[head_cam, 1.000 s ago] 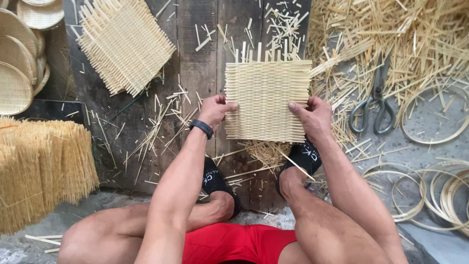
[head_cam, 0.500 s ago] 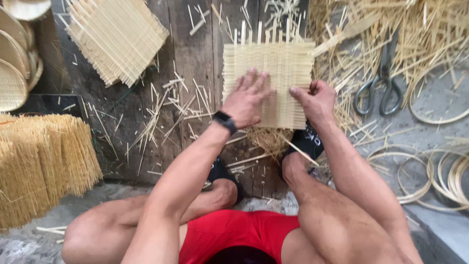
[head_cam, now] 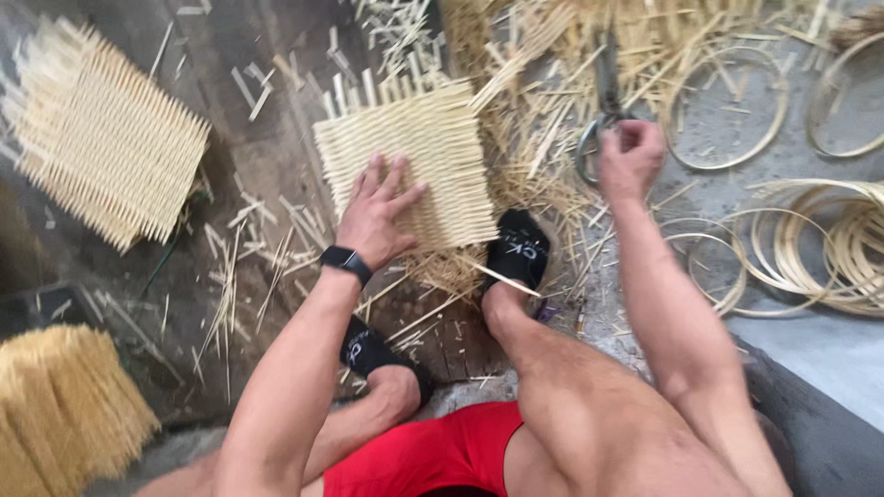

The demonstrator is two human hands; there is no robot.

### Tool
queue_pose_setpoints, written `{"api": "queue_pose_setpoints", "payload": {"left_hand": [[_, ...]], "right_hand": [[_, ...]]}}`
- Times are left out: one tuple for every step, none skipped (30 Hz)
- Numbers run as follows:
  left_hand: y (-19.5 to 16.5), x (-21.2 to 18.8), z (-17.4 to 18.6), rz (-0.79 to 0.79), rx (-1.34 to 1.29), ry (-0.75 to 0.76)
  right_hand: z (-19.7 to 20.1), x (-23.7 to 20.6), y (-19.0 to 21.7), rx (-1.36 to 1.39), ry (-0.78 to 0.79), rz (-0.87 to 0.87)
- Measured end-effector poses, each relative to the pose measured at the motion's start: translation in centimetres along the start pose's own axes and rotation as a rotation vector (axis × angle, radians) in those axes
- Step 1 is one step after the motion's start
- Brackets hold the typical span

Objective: The person repeatedly places a square woven bamboo mat over a circular wooden mold, then uses shears to trim the excess bamboo strips flush with the mold's edge. The person flips the trimmed piece and stacks it with others.

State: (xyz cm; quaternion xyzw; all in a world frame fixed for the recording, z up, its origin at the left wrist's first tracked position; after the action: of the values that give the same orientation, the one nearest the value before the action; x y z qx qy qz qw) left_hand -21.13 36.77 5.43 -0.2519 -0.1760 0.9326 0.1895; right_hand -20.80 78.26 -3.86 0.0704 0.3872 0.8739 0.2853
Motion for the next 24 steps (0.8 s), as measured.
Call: {"api": "queue_pose_setpoints", "payload": {"left_hand": [[-0.2, 0.2, -0.1, 0.007, -0.005, -0.002], [-0.4, 0.2, -0.2, 0.003, 0.001, -0.002], [-0.6, 0.4, -0.2, -0.001, 0.009, -0.003], [-0.8, 0.4, -0.2, -0.001, 0.014, -0.002], [-1.1, 0.3, -0.1, -0.009, 0.02, -0.005], [-1.4, 0.1, 0.2, -0.017, 0.024, -0.008], [-1.8, -0.1, 0.4, -0.022, 0.029, -0.009], [-2.1, -0.1, 0.7, -0.015, 0.039, 0.005], [-2.6, -0.2, 1.0, -0.007, 0.047, 0.017], [-3.1, -0.2, 1.4, 0.003, 0.056, 0.028], [-3.3, -0.1, 1.7, 0.06, 0.048, 0.08], [-3.5, 0.3, 2.2, 0.116, 0.039, 0.128], [-3.6, 0.6, 2.7, 0.175, 0.029, 0.174], [-4.0, 1.2, 4.1, 0.214, -0.154, 0.017], [-4.3, 1.4, 5.4, 0.253, -0.34, -0.142], [-4.2, 1.1, 6.7, 0.296, -0.527, -0.3], [-4.2, 1.2, 6.9, 0.336, -0.847, -0.246], [-4.6, 1.4, 7.0, 0.372, -1.169, -0.188], [-5.0, 1.1, 6.9, 0.399, -1.492, -0.129], [-5.5, 0.8, 7.4, 0.336, -1.624, -0.106], [-5.9, 0.2, 7.8, 0.263, -1.75, -0.081], [-6.3, -0.5, 8.2, 0.185, -1.873, -0.055], [-6.1, -1.7, 8.3, 0.201, -1.936, -0.098], [-5.8, -2.7, 8.6, 0.211, -2.0, -0.139]], "right_hand": [[2.3, 1.1, -1.5, -0.217, -0.113, 0.117], [4.5, 1.7, -2.8, -0.436, -0.222, 0.229], [6.0, 2.3, -4.3, -0.525, -0.188, 0.309], [7.3, 2.5, -5.3, -0.616, -0.15, 0.389], [7.8, 2.4, -5.9, -0.707, -0.107, 0.469], [8.4, 2.4, -6.7, -0.697, -0.055, 0.441], [8.9, 2.1, -7.5, -0.685, -0.001, 0.41], [9.3, 2.0, -7.5, -0.672, 0.051, 0.38], [10.1, 1.7, -6.5, -0.66, 0.033, 0.437], [10.9, 1.5, -5.0, -0.646, 0.017, 0.496], [11.6, 1.1, -3.0, -0.629, 0.0, 0.555], [12.2, 0.7, -0.5, -0.604, 0.061, 0.631], [12.8, 0.0, 2.2, -0.578, 0.124, 0.71], [13.3, -0.9, 5.3, -0.552, 0.186, 0.792], [13.6, -2.6, 8.7, -0.562, 0.241, 0.938], [13.8, -4.8, 12.0, -0.567, 0.302, 1.086], [14.0, -7.5, 15.3, -0.627, 0.299, 1.307], [14.5, -10.1, 18.2, -0.684, 0.295, 1.53], [14.8, -12.0, 20.7, -0.667, 0.386, 1.581], [15.0, -13.6, 23.0, -0.652, 0.477, 1.631], [15.2, -15.0, 24.9, -0.637, 0.567, 1.678], [15.9, -15.3, 27.1, -0.502, 0.498, 1.619], [16.8, -15.4, 28.7, -0.364, 0.433, 1.552], [17.5, -15.2, 30.1, -0.231, 0.37, 1.479]]}}
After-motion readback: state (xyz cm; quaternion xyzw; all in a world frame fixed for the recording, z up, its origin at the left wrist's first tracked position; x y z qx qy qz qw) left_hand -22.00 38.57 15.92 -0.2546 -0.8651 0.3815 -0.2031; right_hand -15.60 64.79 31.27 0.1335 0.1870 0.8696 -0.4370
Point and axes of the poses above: each hand's wrist, its own x-axis towards the middle knuckle, its own z-axis out of the back of the hand, y = z × x, the point moved 5 cm from there along x, towards the middle knuckle, and after that the axes turned 2 degrees about z, right-handed, at the moved point
